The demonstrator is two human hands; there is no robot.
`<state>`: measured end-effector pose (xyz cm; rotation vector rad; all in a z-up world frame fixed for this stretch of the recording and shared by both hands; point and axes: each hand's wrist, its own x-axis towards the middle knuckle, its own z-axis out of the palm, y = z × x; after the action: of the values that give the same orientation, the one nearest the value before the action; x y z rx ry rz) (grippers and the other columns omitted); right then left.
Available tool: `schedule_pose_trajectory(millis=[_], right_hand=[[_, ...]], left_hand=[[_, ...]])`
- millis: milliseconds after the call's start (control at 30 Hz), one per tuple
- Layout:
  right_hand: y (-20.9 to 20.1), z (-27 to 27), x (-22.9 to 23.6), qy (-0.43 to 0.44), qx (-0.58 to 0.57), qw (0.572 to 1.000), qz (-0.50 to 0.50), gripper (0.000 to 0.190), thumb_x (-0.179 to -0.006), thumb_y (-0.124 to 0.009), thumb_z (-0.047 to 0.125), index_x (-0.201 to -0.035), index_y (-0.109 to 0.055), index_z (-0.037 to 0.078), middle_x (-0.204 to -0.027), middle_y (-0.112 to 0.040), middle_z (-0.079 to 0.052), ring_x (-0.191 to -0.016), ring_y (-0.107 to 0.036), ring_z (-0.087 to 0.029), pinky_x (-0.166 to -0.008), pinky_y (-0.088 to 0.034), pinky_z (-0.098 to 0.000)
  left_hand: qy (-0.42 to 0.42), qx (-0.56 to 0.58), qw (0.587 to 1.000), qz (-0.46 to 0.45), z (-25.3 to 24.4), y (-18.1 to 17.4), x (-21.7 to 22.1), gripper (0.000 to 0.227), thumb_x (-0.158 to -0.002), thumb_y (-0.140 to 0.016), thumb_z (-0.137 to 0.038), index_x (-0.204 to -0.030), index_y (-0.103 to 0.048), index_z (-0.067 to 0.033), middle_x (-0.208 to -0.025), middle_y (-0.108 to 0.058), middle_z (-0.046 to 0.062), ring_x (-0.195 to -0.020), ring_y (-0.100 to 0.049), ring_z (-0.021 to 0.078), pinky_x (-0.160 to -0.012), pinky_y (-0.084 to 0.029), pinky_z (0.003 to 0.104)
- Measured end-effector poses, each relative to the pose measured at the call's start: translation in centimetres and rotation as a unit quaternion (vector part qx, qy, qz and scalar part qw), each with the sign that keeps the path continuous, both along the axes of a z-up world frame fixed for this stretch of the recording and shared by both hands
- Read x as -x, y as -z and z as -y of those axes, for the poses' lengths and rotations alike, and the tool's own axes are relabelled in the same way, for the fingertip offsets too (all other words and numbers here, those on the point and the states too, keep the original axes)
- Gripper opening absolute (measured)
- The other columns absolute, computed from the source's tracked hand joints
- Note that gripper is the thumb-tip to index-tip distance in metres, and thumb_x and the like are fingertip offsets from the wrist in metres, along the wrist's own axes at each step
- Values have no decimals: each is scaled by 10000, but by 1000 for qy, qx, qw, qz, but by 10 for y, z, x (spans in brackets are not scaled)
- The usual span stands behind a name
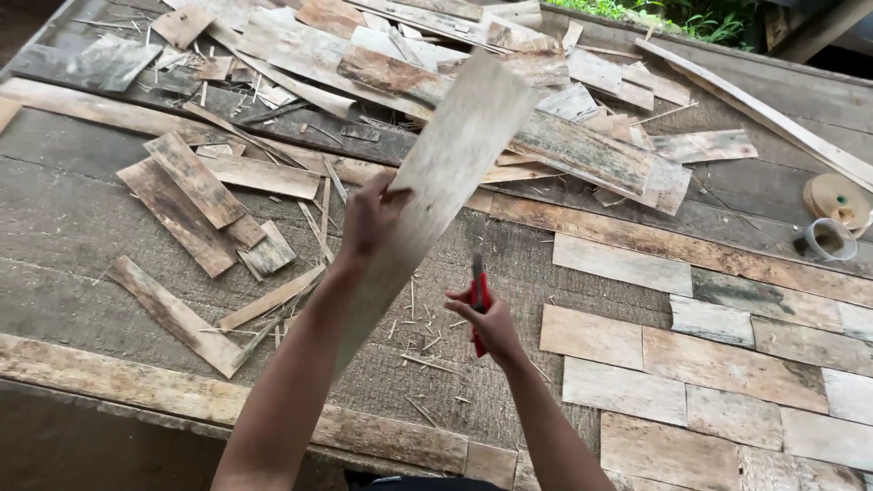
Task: The person uses a red utility knife to scrape the surface of a long wooden plank on a workbench. They repeatedly scrape along the length of the plank, removing material and creating wood shavings.
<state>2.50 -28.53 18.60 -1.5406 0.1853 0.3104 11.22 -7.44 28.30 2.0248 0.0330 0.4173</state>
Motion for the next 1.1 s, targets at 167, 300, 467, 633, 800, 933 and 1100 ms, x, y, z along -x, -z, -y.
schedule_pose_trajectory(millis=[167, 300, 467, 633, 800, 933, 1100], right_hand=[[21, -32, -19, -31, -13, 999, 10, 365, -788, -902, 164, -986, -650, -12, -990, -780, -190, -354, -572, -148, -324, -402, -224], [10, -32, -32, -24, 13, 998, 53, 367, -819, -863, 102, -1057, -641, -69, -938, -741, -206, -538, -700, -202, -383, -476, -233], [6, 17, -68, -60, 108, 989, 80, 336, -819, -855, 87, -1048, -666, -70, -907, -730, -230, -639, -715, -256, -433, -534, -281], [26, 62, -60, -145, 242, 959, 21, 262, -760, -847, 24, -934, -693, -96, -816, -744, -238, -586, -680, -268, -421, -538, -322], [107, 64, -44, -114, 317, 937, -96, 305, -815, -866, 217, -989, -772, -16, -1035, -803, -140, -423, -646, -179, -368, -487, -259], [169, 51, -25, -126, 348, 919, -134, 303, -829, -870, 243, -923, -710, 4, -746, -721, -112, -472, -654, -171, -425, -547, -233], [207, 57, -9, -206, 481, 835, -170, 305, -752, -856, 299, -929, -661, 145, -809, -733, -58, -674, -771, -217, -712, -635, -330]], left_hand=[[-11, 151, 988, 22, -26, 3, -59, 258, -896, -783, -320, -1115, -728, -195, -951, -759, 134, -972, -740, 314, -858, -579, 442], [-53, 205, 976, 52, -40, 29, -82, 284, -895, -790, -271, -1128, -713, -128, -947, -731, 175, -998, -725, 306, -843, -565, 452], [-69, 289, 954, -33, -68, 81, -105, 241, -902, -775, -317, -1080, -723, -162, -935, -756, 68, -886, -722, 199, -714, -607, 376], [-48, 360, 906, -217, -43, 106, -31, 355, -938, -734, -232, -1210, -676, -12, -1032, -728, 176, -780, -711, 332, -603, -656, 488], [-46, 374, 840, -391, 7, 182, 57, 381, -936, -649, -66, -1304, -616, 26, -1231, -686, 257, -986, -723, 425, -727, -633, 570], [-18, 473, 765, -437, 43, 324, 93, 444, -991, -510, -47, -1428, -430, -64, -1417, -555, 218, -1185, -591, 556, -833, -552, 741], [8, 331, 817, -473, 51, 416, 120, 338, -976, -644, -146, -1252, -543, 23, -935, -736, 238, -706, -765, 392, -589, -696, 524]])
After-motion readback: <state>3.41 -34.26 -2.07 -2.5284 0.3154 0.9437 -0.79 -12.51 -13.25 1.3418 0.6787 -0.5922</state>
